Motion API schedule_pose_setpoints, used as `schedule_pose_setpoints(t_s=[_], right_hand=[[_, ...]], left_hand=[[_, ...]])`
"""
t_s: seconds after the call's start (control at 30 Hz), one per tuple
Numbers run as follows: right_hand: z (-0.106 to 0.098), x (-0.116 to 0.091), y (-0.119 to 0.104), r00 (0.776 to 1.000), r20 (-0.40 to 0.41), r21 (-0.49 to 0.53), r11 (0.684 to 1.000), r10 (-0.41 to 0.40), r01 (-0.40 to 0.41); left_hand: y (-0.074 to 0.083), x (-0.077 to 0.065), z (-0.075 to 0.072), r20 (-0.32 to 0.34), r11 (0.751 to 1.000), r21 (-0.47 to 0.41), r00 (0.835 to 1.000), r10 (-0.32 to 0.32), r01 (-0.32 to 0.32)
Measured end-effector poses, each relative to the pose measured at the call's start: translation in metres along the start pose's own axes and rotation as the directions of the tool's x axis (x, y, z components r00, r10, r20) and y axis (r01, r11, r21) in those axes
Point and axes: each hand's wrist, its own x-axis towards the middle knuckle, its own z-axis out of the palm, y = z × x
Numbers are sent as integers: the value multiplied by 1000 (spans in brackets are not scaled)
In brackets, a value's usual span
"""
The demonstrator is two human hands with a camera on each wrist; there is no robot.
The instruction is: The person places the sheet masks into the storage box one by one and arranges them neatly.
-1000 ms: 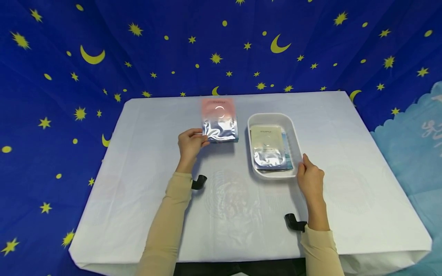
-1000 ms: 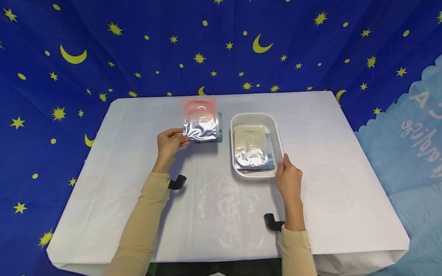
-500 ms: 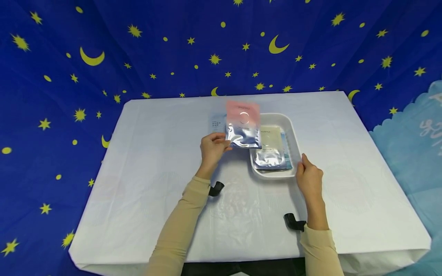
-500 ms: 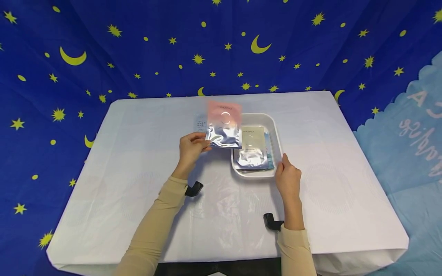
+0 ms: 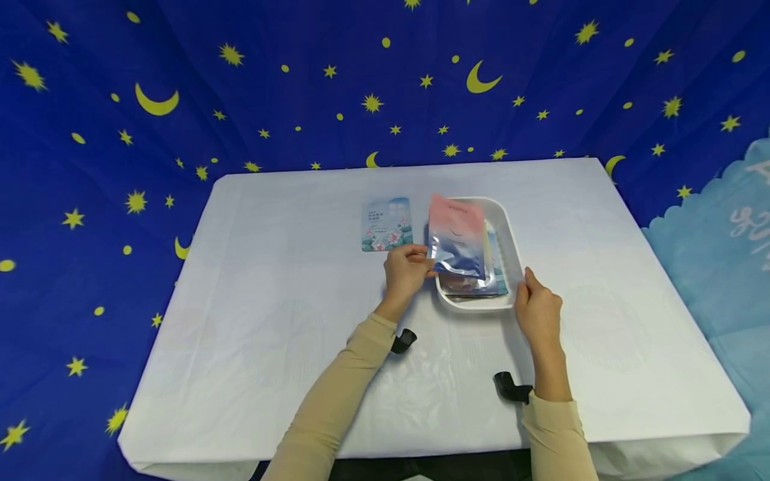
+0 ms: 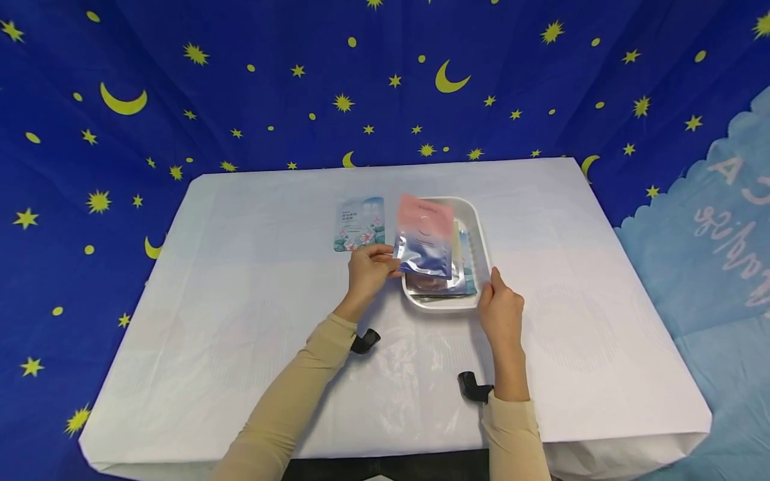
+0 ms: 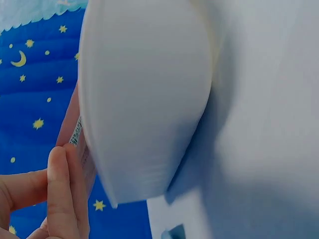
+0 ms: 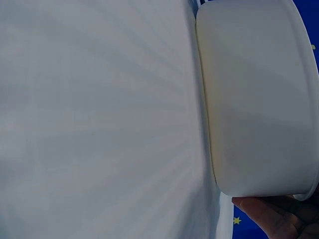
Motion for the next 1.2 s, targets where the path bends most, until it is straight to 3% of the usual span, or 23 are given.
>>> schedule_pose_setpoints(t_s=[0.2,0.4,0.63,0.73,0.83,0.97,1.1,1.2], right_hand=[[0,0,-1,1000,8,-1,1000,13,-13],[1,0,-2,1000,9,-4,1000,18,-18],[1,0,-1,1000,-3,3,1000,1,-1],[1,0,-1,1000,3,8,1000,-1,1],[1,-1,-1,1000,11,10,1000,5,-5],[0,-1,0,1000,12,9,1000,9,-9],[0,-1,0,1000,6,6,1000,5,-5],[0,-1,0,1000,6,6,1000,4,-4]], left_hand=[[-5,-3,8,-2,999,51,1000,7,-7],[-8,-4,13,-20,995,85,998,63,-61],[-8,-5,13,11,979,154,991,136,-136],[-7,-1,6,0,956,238,984,177,-172],[-6,7,-8,-61,900,391,970,233,-192],[-3,21,-32,-170,851,511,955,242,-125],[-2,37,-53,-262,839,544,947,184,-12],[-6,49,-64,-305,801,595,941,145,70]])
